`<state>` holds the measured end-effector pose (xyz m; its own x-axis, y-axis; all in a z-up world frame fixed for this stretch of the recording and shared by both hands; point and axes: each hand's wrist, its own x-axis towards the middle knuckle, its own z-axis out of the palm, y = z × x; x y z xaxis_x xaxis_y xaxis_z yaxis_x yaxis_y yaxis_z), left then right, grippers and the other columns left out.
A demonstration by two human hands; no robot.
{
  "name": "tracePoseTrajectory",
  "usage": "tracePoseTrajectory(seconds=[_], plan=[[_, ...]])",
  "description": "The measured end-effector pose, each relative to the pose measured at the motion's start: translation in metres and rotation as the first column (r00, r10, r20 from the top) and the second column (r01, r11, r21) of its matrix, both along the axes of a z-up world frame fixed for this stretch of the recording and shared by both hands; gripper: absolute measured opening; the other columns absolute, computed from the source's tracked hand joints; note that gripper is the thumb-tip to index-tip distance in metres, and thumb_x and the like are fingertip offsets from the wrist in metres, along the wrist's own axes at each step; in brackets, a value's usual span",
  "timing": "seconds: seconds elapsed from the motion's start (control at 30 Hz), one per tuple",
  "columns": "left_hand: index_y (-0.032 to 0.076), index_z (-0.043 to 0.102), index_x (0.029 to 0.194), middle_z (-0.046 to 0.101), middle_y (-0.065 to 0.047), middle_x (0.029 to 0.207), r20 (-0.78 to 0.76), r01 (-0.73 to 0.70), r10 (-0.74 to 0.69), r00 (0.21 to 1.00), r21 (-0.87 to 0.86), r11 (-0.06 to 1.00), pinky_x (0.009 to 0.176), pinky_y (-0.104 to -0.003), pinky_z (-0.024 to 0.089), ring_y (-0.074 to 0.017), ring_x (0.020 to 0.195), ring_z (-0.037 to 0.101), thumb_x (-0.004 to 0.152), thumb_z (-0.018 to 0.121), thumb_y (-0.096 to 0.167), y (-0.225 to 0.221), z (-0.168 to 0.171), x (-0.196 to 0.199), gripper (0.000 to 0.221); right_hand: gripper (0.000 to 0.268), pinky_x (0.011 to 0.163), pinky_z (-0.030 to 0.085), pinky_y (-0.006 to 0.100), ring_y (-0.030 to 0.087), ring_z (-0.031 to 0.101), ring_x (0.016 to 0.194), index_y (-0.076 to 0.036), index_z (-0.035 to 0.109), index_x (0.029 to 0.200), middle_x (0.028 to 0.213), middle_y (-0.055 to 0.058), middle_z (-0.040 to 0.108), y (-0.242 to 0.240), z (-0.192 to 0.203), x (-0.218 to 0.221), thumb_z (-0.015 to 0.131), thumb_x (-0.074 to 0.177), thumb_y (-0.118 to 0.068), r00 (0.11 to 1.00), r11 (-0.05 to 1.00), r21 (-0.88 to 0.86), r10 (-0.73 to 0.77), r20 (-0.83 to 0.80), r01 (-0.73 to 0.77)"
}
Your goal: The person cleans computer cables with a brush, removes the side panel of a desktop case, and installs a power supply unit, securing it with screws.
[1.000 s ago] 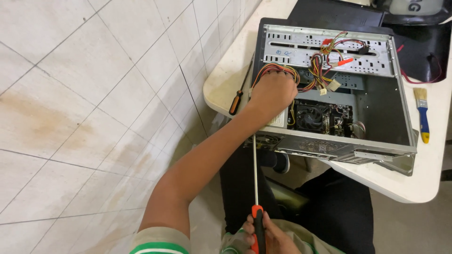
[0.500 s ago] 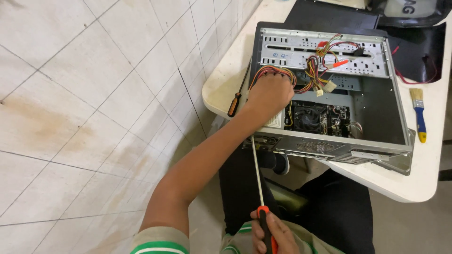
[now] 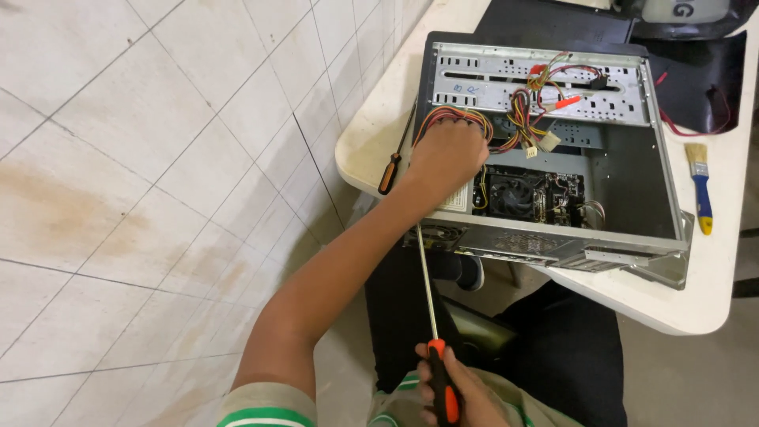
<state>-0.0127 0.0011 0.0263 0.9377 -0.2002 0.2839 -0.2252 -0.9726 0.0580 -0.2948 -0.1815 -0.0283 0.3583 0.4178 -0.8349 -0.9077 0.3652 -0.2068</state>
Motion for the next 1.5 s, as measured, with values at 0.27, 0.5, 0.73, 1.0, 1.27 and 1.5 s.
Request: tracePoseTrajectory(seconds=[0.27, 0.5, 0.73, 1.0, 1.27, 1.5], plan=[[0.009, 0.064, 0.078, 0.065, -0.006, 0.07, 0.0, -0.002, 0.002, 1.0, -0.002, 1.0, 0.054, -0.04, 0.052, -0.0258, 0.066, 0.063, 0.104, 0.051, 0.027, 0.0, 0.0, 0.0, 0.034, 0.046, 0.042, 0.028, 0.024, 0.007, 0.034, 0.043, -0.012, 0.05, 0.118, 0.053, -0.008, 0.034, -0.014, -0.01, -0.006, 0.063, 0.09, -0.046, 0.942, 0.621, 0.757, 0.091, -0.323, 0.2], [0.009, 0.064, 0.081, 0.064, -0.006, 0.072, -0.014, 0.001, -0.001, 1.0, 0.001, 1.0, 0.054, -0.039, 0.052, -0.0249, 0.066, 0.063, 0.105, 0.049, 0.028, 0.0, -0.004, -0.001, 0.034, 0.043, 0.07, 0.039, 0.043, 0.031, 0.05, 0.077, 0.005, 0.063, 0.13, 0.095, 0.02, 0.056, 0.009, 0.025, -0.005, 0.054, 0.102, -0.027, 0.999, 1.0, 0.012, -0.025, -0.032, 0.025], [0.009, 0.065, 0.083, 0.065, -0.006, 0.073, 0.001, 0.007, -0.007, 1.0, 0.004, 1.0, 0.055, -0.04, 0.052, -0.0256, 0.068, 0.063, 0.104, 0.051, 0.029, 0.002, -0.008, 0.006, 0.032, 0.046, 0.042, 0.025, 0.026, 0.008, 0.029, 0.044, -0.009, 0.06, 0.101, 0.059, -0.006, 0.034, -0.016, 0.006, -0.003, 0.051, 0.103, -0.054, 0.967, 0.873, 0.48, 0.045, -0.252, 0.084], [0.009, 0.063, 0.08, 0.063, -0.004, 0.071, -0.031, -0.005, 0.005, 1.0, 0.011, 1.0, 0.053, -0.037, 0.051, -0.0231, 0.066, 0.062, 0.106, 0.051, 0.03, 0.001, 0.002, 0.0, 0.035, 0.027, 0.036, 0.028, 0.03, 0.019, 0.034, 0.041, -0.003, 0.06, 0.113, 0.072, 0.011, 0.043, 0.006, 0.007, -0.016, 0.054, 0.102, -0.027, 0.992, 0.964, 0.252, -0.106, 0.068, 0.086], [0.01, 0.062, 0.077, 0.062, -0.004, 0.069, 0.036, 0.012, -0.012, 0.999, -0.004, 1.0, 0.052, -0.039, 0.051, -0.0248, 0.064, 0.062, 0.102, 0.053, 0.026, 0.002, -0.007, 0.004, 0.031, 0.017, 0.044, 0.043, 0.043, 0.031, 0.048, 0.049, 0.001, 0.058, 0.111, 0.062, 0.021, 0.05, 0.014, 0.03, -0.006, 0.067, 0.098, -0.007, 0.944, 0.958, -0.287, 0.104, 0.312, -0.01], [0.009, 0.066, 0.078, 0.066, -0.007, 0.073, 0.036, 0.014, -0.014, 0.999, -0.016, 1.0, 0.056, -0.04, 0.052, -0.027, 0.068, 0.064, 0.102, 0.053, 0.026, 0.002, -0.011, 0.008, 0.032, 0.042, 0.045, 0.034, 0.039, 0.03, 0.044, 0.05, 0.005, 0.066, 0.139, 0.079, 0.021, 0.048, 0.013, 0.038, -0.012, 0.055, 0.1, -0.008, 0.938, 0.97, -0.238, 0.039, 0.344, 0.047]])
